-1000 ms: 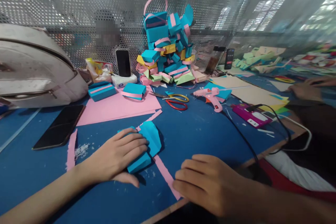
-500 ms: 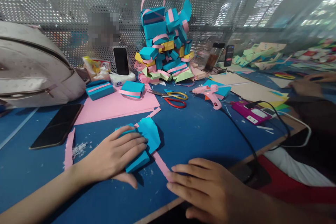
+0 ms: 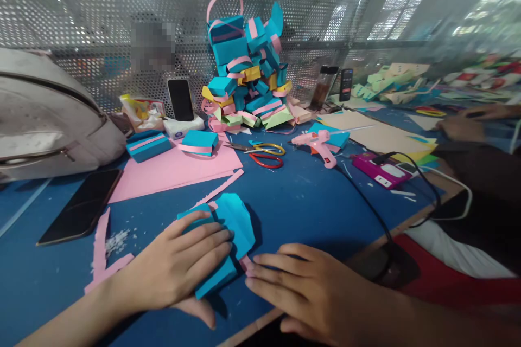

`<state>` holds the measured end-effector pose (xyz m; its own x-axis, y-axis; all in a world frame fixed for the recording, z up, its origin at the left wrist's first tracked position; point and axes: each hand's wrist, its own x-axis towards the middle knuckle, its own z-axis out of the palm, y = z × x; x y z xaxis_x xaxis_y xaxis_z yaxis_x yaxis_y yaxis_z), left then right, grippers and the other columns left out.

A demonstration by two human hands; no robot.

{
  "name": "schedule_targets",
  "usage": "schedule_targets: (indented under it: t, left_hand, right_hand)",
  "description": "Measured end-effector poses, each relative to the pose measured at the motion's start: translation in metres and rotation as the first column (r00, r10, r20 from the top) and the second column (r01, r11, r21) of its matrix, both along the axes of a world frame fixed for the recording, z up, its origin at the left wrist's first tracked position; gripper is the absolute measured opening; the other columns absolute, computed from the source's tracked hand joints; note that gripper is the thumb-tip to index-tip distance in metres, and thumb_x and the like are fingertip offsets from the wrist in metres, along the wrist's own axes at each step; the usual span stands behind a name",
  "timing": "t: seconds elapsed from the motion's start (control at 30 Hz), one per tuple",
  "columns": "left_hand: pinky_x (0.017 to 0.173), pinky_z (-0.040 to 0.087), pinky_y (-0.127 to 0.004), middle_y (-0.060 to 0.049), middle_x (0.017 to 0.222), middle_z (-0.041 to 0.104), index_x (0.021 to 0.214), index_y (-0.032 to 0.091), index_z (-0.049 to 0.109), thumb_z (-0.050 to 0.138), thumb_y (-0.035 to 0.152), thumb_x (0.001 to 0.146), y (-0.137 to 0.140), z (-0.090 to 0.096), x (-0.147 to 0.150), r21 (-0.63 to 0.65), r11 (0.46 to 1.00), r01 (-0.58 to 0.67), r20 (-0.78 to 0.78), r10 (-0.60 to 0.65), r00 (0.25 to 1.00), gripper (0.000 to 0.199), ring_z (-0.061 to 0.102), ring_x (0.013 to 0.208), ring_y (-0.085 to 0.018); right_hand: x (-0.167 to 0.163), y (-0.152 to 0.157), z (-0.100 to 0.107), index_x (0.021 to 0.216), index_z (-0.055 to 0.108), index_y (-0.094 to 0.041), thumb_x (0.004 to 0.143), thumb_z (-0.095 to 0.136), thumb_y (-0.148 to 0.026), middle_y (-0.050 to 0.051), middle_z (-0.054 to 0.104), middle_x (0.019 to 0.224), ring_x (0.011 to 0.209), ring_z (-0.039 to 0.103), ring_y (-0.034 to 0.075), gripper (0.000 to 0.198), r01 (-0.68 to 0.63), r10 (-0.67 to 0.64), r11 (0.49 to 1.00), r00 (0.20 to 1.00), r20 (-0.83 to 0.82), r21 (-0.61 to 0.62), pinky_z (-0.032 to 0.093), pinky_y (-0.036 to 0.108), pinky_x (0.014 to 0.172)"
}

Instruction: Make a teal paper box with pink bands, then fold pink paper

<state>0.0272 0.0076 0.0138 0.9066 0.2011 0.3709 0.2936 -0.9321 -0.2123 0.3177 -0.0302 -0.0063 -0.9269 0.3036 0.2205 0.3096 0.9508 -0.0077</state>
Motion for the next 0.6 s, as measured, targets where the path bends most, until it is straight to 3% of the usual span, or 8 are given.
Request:
schedule_targets:
  t: [0.23,0.33,0.5,0.6]
  left_hand:
    - [0.123,0.014,-0.037,-0.010,0.115,0.073,0.111,0.008,0.066,0.041,0.062,0.096,0.000,-0.003,0.002,0.019,1.000,0.004,0.019,-0.004,1.000,0.061,0.065,0.109,-0.021]
    - [0.123,0.012,-0.037,-0.009,0.113,0.073,0.111,0.009,0.066,0.038,0.062,0.097,0.001,-0.003,0.004,0.012,1.000,0.013,0.027,-0.013,1.000,0.062,0.066,0.108,-0.021]
    - [0.123,0.011,-0.037,-0.010,0.113,0.073,0.111,0.009,0.066,0.035,0.064,0.096,0.000,-0.004,0.007,-0.006,1.000,0.020,0.016,-0.020,1.000,0.065,0.066,0.108,-0.020]
    - [0.123,0.011,-0.037,-0.009,0.114,0.073,0.112,0.009,0.066,0.036,0.066,0.095,0.000,-0.004,0.008,-0.017,0.999,0.031,0.000,-0.031,1.000,0.067,0.066,0.106,-0.021]
  right_hand:
    - [-0.008,0.006,-0.019,0.131,0.057,-0.014,0.102,0.045,-0.043,0.004,0.062,0.134,0.123,0.052,0.018,0.043,0.032,-0.032,0.999,0.991,-0.133,-0.003,0.037,0.032,0.101]
    - [-0.009,0.009,-0.025,0.127,0.058,-0.014,0.102,0.047,-0.032,0.004,0.063,0.131,0.121,0.052,0.017,0.032,0.011,-0.018,0.999,0.983,-0.182,-0.041,0.038,0.032,0.099]
    - [-0.010,0.013,-0.015,0.122,0.060,-0.018,0.098,0.050,-0.022,0.003,0.065,0.122,0.108,0.054,0.017,0.027,0.019,-0.044,0.990,0.984,-0.171,-0.143,0.041,0.033,0.089]
    - [-0.014,0.014,-0.008,0.111,0.064,-0.020,0.096,0.055,-0.020,0.003,0.066,0.104,0.091,0.055,0.016,0.018,0.063,-0.077,0.994,0.983,-0.164,-0.090,0.041,0.031,0.076]
